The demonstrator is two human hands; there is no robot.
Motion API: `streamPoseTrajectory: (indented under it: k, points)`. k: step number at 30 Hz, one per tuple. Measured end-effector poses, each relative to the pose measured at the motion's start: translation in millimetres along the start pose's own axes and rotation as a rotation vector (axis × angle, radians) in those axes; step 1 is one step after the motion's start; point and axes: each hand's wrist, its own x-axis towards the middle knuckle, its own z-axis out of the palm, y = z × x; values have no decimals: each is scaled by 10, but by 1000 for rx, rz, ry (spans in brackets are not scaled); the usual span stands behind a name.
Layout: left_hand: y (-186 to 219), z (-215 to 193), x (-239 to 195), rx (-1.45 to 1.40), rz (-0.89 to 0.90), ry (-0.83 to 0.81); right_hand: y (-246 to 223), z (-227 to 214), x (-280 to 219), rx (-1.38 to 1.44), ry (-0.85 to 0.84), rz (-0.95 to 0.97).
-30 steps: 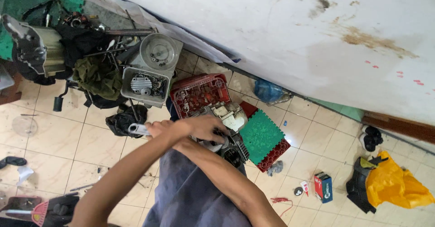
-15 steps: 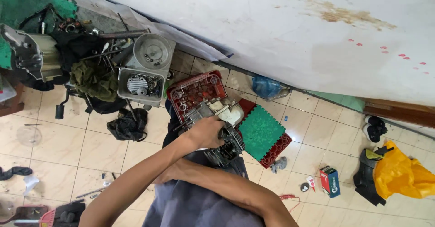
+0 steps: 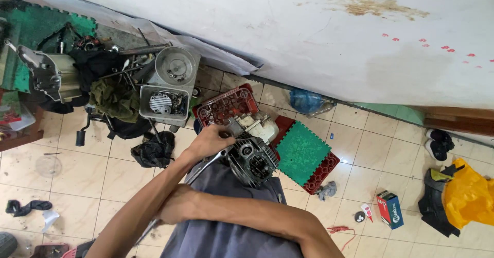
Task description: The person kneels on the workshop floor working on a motorcycle engine cylinder assembly. They use an adjustable wrench to loosen and tighten fasteners on the engine, then use a long metal rod to work inside the engine cylinder while steadying the engine with the other hand.
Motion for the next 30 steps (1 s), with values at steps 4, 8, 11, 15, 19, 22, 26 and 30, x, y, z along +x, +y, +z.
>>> streamPoseTrajectory:
  k: [4,8,11,15,19,22,26,30]
  points:
    - [-336,-6,21,-164,-1,36,-374,-757,-302,-55,-289,27]
    - [-671,-235,97,-987,108,14,-373,-1130,-682,-119,-7,-292]
    - [-665,-297,-55,-1366,207,-26,-393,-1426,-993,-40,339,-450]
    - [-775,-110,-65,-1545,175,57,-486,-2204,-1418,-85,656,-467]
    - [-1508,240,321,-1581,47,210,-219,-2211,-2227,-208,778,-235]
    - [-2047,295,591,-1570,-15,336,169,-1773,-2948,-101,1131,-30]
    - [-2609,101,968,-1374,-140,634,411,-958,-3711,-56,1253,900]
    - [-2986,-87,1304,-1148,-262,787,375,-134,-4121,210,1319,1155]
